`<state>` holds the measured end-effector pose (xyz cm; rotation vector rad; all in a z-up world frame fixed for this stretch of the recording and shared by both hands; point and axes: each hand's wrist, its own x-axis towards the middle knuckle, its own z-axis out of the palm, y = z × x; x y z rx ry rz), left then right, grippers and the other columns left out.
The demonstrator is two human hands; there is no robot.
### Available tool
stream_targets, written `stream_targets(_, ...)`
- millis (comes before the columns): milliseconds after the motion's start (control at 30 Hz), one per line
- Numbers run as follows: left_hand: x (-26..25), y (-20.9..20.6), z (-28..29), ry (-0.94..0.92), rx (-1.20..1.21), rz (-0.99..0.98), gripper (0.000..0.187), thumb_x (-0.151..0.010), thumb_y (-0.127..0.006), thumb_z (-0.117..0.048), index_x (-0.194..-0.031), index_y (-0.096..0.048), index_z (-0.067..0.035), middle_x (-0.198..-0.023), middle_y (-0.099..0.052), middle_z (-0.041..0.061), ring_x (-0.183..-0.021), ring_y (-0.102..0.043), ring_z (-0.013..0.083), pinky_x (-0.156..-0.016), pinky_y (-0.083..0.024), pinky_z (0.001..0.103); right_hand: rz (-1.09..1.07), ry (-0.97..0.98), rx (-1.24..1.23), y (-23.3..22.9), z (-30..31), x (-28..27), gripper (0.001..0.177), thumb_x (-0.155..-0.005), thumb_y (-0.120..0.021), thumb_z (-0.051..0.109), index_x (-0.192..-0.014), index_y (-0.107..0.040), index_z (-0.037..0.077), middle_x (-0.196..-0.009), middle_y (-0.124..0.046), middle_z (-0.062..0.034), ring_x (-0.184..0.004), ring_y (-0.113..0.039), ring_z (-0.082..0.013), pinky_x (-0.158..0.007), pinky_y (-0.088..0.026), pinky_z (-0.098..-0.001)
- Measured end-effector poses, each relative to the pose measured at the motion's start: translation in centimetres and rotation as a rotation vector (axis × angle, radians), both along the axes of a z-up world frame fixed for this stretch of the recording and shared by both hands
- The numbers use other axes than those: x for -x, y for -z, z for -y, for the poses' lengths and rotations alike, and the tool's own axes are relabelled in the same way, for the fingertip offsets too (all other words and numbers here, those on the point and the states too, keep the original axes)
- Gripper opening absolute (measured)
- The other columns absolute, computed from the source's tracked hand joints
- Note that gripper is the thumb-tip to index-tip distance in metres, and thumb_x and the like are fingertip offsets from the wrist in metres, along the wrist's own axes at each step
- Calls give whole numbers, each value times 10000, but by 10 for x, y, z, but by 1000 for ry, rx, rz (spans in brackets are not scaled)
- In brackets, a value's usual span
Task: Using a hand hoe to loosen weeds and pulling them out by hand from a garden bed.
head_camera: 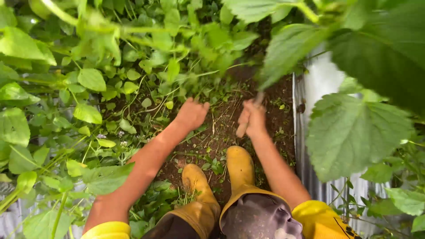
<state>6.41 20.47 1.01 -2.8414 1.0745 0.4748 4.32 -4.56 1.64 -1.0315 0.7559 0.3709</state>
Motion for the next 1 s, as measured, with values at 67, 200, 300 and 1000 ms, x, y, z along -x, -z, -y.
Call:
stream_targets(67, 5, -13, 9, 62, -91, 22, 225, -949, -471, -133, -1076, -654, -101, -724, -739, 75, -662, -690, 241, -824, -472, 433, 108, 130, -29, 6, 8, -18, 339, -943, -602, 114, -661, -431, 193, -471, -350, 51, -345, -358, -111, -355, -311, -282)
stream_targets(200, -3, -4, 13, 29, -122, -39, 207, -962, -465, -139, -1083, -629, -100, -727, -735, 60, -661, -697, 253, -825, -472, 443, 54, 90, -79, 20, -37, 14, 244, -938, -584, 118, -731, -491, 207, -502, -450, 74, -393, -467, -100, -370, -394, -253)
stream_targets(300, -2, -10, 13, 16, -161, -115, 356, -996, -417, -86, -1281, -626, -46, -735, -743, 78, -647, -689, 254, -883, -511, 476, -14, -22, -85, 2, -43, 42, 284, -953, -607, 102, -708, -504, 199, -489, -434, 85, -376, -432, -92, -367, -377, -256)
stream_targets(1000, 29, -13, 3, -99, -13, -66, 211, -1016, -415, -114, -1023, -623, -149, -682, -713, 52, -666, -697, 246, -872, -482, 466, -40, 120, -97, -6, -47, 36, 317, -809, -556, 101, -586, -358, 209, -430, -378, 73, -324, -403, -89, -330, -339, -278)
